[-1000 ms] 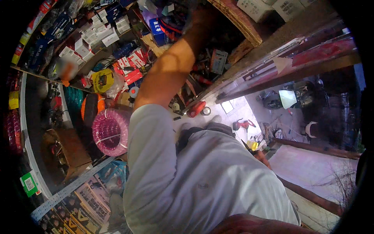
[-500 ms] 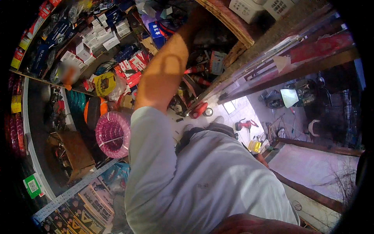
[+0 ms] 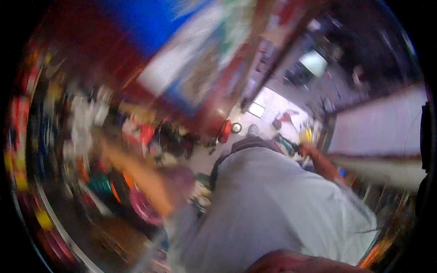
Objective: The person works on the internal wiring and components of a scooter, using pliers to cut or secure wires and reaching into a shelf to retrieve items.
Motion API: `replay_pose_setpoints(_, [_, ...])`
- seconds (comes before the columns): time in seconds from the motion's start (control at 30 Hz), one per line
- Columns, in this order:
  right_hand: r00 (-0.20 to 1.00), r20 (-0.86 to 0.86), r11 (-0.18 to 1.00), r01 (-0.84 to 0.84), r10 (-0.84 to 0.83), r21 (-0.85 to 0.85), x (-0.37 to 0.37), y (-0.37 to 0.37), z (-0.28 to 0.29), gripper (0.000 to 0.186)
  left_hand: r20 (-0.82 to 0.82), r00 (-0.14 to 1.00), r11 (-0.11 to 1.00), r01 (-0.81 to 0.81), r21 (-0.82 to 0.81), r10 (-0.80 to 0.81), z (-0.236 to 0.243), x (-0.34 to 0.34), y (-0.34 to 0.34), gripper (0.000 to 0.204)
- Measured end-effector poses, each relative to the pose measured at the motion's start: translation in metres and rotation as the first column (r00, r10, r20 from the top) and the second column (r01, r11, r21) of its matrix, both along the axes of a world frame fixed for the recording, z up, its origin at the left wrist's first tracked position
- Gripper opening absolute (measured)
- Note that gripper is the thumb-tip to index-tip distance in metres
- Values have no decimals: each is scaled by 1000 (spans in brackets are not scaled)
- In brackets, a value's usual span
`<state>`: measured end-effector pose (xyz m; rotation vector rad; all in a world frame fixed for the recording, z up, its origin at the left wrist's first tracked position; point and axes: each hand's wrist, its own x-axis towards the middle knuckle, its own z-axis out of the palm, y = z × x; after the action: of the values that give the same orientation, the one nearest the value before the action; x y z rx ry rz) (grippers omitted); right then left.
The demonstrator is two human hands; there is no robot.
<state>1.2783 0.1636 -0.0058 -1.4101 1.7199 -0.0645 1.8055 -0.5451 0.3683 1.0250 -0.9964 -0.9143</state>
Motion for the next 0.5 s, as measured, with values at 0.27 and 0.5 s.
replay_pose_setpoints(0.27, [662, -182, 656, 748, -727, 101, 54, -80, 85, 30, 275, 912, 892, 172, 417, -304, -78, -55, 175, 44])
replay_pose_setpoints(0.5, [303, -8, 289, 915, -953, 281, -46, -93, 127, 43, 640, -208, 432, 582, 688, -739, -120, -195, 262, 28])
